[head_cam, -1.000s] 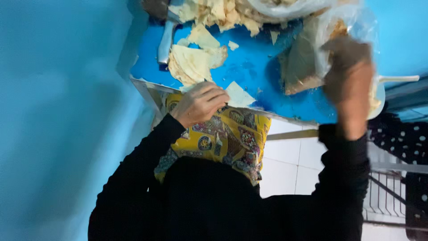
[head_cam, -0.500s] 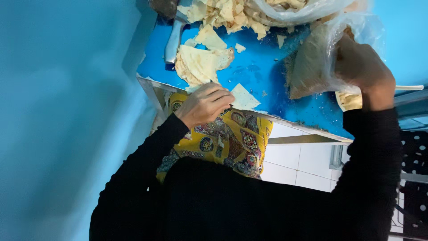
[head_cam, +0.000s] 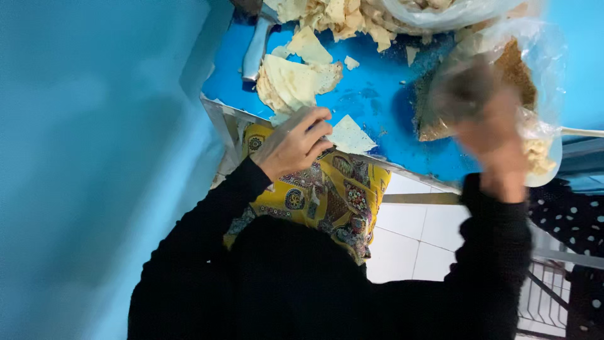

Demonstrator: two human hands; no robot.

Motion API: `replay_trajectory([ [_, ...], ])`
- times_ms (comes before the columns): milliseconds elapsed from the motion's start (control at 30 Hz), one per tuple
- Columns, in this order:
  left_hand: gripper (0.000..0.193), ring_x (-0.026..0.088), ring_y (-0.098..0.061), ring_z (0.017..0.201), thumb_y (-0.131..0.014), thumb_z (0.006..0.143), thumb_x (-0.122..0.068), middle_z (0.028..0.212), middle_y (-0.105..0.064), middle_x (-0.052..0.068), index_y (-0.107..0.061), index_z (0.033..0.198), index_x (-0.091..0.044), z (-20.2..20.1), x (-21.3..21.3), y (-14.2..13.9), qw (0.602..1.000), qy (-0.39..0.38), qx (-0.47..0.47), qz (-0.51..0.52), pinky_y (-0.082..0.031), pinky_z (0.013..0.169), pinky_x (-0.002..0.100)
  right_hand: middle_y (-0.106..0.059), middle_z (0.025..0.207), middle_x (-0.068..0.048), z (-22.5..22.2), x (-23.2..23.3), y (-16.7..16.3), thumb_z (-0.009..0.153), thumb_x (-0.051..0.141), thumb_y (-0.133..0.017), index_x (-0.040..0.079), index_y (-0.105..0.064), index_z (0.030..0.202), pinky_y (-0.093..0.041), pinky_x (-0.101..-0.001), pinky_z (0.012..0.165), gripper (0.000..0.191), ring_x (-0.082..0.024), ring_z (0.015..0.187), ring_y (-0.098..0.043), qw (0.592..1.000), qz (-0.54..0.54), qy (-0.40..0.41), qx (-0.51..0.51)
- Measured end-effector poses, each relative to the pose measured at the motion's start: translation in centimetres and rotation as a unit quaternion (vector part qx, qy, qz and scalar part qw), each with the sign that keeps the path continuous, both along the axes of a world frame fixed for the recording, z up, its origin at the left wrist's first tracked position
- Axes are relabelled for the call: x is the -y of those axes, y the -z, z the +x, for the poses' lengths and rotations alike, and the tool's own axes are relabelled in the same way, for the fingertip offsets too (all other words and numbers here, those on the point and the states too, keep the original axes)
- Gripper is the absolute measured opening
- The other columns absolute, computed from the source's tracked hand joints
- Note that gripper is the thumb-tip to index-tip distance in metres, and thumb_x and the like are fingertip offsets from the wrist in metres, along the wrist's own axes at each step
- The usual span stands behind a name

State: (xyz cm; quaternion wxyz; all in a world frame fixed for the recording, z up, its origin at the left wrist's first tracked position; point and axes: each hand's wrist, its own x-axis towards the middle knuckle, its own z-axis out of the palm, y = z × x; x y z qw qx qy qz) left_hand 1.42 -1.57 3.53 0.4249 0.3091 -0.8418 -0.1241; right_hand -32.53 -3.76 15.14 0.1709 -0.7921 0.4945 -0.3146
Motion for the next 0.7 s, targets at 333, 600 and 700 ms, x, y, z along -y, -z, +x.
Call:
replay_trajectory([
  [333, 0.014, 0.027, -0.062, 0.103, -0.075, 0.096, -0.011, 0.109, -0.058, 0.007, -0.063, 0.097, -0.003, 0.1, -0.3, -0.1, 0.999, 0.012, -0.035, -0.013, -0.053, 0.088, 0.041, -0.071, 0.113, -0.015, 12.3, -4.6, 6.2, 0.088, 0.005, -0.075, -0.001, -0.059, 0.114, -0.056, -0.0397, 0.086, 0.031, -0.033, 0.101, -0.069, 0.978, -0.145, -0.132, -0.074],
  [600, 0.009, 0.024, -0.061, 0.099, -0.074, 0.096, -0.014, 0.097, -0.063, 0.003, -0.067, 0.098, -0.009, -0.4, -0.6, 1.1, 0.988, -0.059, 0.019, -0.145, -0.050, 0.092, 0.043, -0.070, 0.109, -0.017, 9.8, -6.0, 6.6, 0.096, -0.006, -0.066, 0.000, -0.058, 0.117, -0.053, -0.0460, 0.081, 0.024, -0.033, 0.096, -0.065, 0.988, -0.113, 0.016, -0.103],
  [700, 0.010, 0.020, -0.062, 0.098, -0.073, 0.099, -0.013, 0.098, -0.068, 0.001, -0.069, 0.107, -0.011, -1.0, -1.0, 1.6, 0.985, -0.077, 0.035, -0.149, -0.047, 0.094, 0.041, -0.067, 0.096, -0.018, 9.7, -5.3, 6.9, 0.095, -0.006, -0.065, -0.003, -0.055, 0.118, -0.051, -0.0478, 0.078, 0.025, -0.036, 0.093, -0.064, 0.988, -0.087, 0.032, -0.125],
])
